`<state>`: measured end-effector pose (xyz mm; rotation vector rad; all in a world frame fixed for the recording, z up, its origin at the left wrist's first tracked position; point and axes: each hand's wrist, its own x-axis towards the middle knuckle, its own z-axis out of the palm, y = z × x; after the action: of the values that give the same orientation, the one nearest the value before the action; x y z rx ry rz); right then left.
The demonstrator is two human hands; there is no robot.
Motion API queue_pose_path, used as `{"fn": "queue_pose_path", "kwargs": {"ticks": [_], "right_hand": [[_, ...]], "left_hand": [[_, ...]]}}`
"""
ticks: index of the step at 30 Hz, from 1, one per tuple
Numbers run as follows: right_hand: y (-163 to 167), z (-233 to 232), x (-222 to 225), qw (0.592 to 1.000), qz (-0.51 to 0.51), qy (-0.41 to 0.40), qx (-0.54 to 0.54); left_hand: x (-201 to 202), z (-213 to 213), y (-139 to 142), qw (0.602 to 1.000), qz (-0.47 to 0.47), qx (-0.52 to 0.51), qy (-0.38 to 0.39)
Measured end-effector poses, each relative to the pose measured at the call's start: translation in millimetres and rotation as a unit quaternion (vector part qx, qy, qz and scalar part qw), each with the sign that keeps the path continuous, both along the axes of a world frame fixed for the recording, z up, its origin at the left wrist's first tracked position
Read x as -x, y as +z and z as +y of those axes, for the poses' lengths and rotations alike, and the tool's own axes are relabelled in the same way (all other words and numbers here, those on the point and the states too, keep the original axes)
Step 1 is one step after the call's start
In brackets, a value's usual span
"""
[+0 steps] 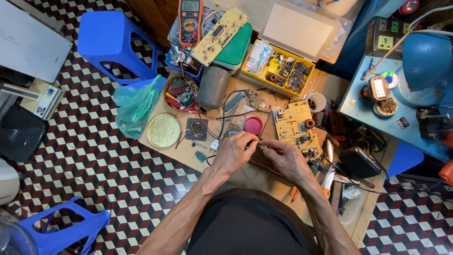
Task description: The person uses a multimeter to test a small electronic component and a circuit board. They connect the multimeter probes to the component and board, observe the readings, and adjust the multimeter dial. The person handles the component and board repeatedly while checking continuity or voltage.
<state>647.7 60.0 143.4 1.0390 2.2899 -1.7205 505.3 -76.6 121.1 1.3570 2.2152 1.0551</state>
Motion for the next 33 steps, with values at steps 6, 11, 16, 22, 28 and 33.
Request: {"fn": "queue_pose_path", "kwargs": {"ticks": [6,11,16,22,28,33], "right_hand": [[-6.8,5.3,-0.8,0.998,-0.038,-0.004,0.047],[-1.1,5.1,1.8,1.000,-0.012,0.029,0.002],[-7.6,4.4,0.4,0.999,-0.016,0.027,-0.027],[-30.7,8.5,3.1,0.997,0.055,0.020,-0.041],[-48.1,8.6,19.1,0.999,-0.003,-0.023,0.029],[-55.8,8.6,18.4,0.999,-0.007,-0.022,0.023]], "left_hand": [[-2.8,-0.9,2.8,1.000,0.018,-0.015,-0.012],[-1.2,-2.8,5.8,0.999,0.026,-0.018,-0.018],[1.1,-2.9,-1.0,1.000,0.011,-0.003,-0.023],[1.9,-2.8,0.7,0.998,0.046,-0.037,-0.005],[16.8,-4.5,7.7,1.000,0.018,-0.022,-0.011],[18.3,-6.2,1.6,0.999,0.014,-0.032,-0.018]]}}
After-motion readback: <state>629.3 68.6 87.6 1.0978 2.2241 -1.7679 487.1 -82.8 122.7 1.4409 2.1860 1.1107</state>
